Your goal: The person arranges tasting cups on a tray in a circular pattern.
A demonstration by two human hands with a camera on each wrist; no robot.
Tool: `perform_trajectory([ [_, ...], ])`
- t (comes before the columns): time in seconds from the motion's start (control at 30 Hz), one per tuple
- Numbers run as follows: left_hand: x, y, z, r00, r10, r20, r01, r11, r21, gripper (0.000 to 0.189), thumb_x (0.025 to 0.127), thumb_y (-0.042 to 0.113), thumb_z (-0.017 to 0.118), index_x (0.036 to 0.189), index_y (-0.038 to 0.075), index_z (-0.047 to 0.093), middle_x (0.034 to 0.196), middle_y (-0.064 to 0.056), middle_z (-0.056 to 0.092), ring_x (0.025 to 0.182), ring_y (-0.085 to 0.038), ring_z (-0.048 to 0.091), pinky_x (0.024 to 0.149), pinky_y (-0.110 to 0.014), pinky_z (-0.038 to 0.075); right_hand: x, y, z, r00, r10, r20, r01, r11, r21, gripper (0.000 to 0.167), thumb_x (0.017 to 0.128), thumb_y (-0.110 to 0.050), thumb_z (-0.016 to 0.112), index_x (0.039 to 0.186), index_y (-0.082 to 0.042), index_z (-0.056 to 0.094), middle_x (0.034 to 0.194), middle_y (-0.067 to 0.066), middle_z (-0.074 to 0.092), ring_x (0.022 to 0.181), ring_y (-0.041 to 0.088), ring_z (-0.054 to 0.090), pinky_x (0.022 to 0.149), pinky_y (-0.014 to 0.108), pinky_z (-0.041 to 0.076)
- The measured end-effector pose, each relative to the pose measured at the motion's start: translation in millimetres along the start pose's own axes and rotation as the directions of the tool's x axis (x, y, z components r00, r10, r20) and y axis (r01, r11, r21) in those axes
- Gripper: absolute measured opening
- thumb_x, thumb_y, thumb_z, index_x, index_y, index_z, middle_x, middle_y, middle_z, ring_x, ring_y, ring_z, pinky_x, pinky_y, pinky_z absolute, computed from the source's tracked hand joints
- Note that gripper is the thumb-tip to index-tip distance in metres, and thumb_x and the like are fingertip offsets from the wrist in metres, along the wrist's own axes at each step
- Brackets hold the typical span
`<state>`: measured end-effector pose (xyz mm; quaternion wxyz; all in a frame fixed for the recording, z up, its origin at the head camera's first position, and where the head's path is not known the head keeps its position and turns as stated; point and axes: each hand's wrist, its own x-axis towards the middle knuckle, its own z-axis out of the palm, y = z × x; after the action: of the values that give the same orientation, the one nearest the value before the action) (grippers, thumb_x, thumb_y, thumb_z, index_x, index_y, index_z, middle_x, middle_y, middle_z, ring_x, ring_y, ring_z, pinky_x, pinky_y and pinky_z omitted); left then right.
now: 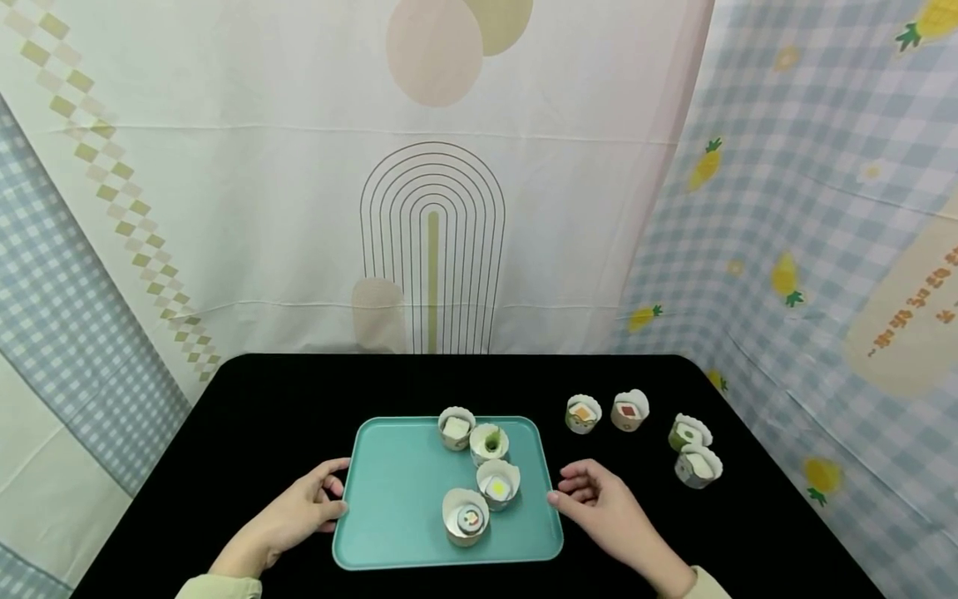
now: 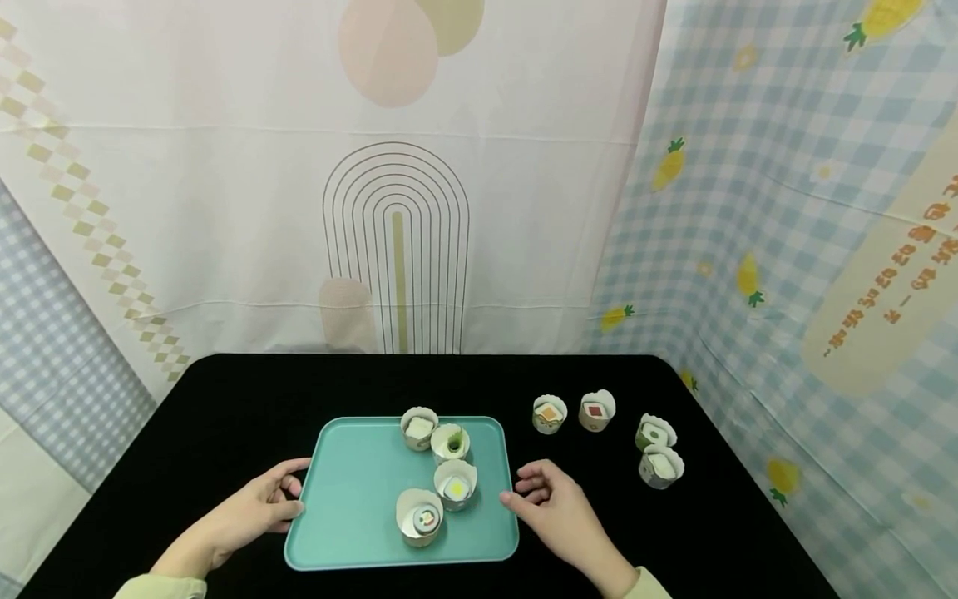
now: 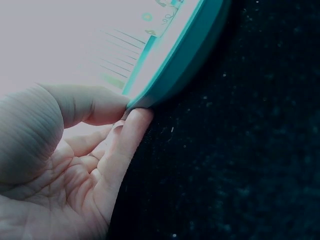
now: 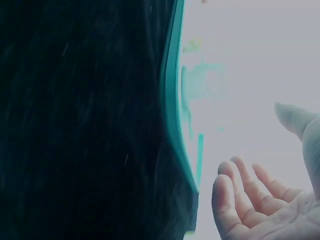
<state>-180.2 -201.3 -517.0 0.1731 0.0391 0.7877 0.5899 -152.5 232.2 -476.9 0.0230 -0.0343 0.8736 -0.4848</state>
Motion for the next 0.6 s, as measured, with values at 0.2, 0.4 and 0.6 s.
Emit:
perform_trajectory([
  [0.2,0.7,-1.7,0.3,1.0,0.004,0.006,-0.004,1.0,-0.004,0.067,0.086,0.004,0.065,0.146,0.002,0.035,0.102,-0.014,0.043,0.08,-0.026,0.049,0.07,-0.041,0.052,2.7,15,-25,0.994,0.042,-0.105,-0.044,0.999,-0.019,0.049,0.082,-0.036,0.077,0.115,-0.003,0.061,0.098,0.006,0.065,0.083,0.017,0.062,0.069,0.029,0.052],
  [0.4,1.2,-3.7,-0.8,1.0,0.004,0.005,-0.004,1.0,-0.006,0.068,0.086,0.004,0.066,0.146,0.003,0.034,0.102,-0.014,0.043,0.081,-0.026,0.049,0.07,-0.041,0.052,7.2,31,-58,0.979,0.033,-0.199,-0.053,0.994,-0.097,0.055,0.085,-0.046,0.071,0.122,-0.007,0.057,0.109,0.009,0.064,0.091,0.019,0.062,0.074,0.028,0.051],
  [0.6,0.9,-2.7,-1.0,1.0,0.003,0.014,-0.003,1.0,-0.006,0.068,0.086,0.005,0.065,0.146,0.003,0.034,0.102,-0.014,0.043,0.08,-0.026,0.049,0.07,-0.041,0.052,6.6,41,-84,0.962,0.03,-0.273,-0.083,0.979,-0.188,0.063,0.087,-0.051,0.065,0.128,-0.005,0.053,0.122,0.017,0.058,0.103,0.025,0.058,0.077,0.023,0.048],
])
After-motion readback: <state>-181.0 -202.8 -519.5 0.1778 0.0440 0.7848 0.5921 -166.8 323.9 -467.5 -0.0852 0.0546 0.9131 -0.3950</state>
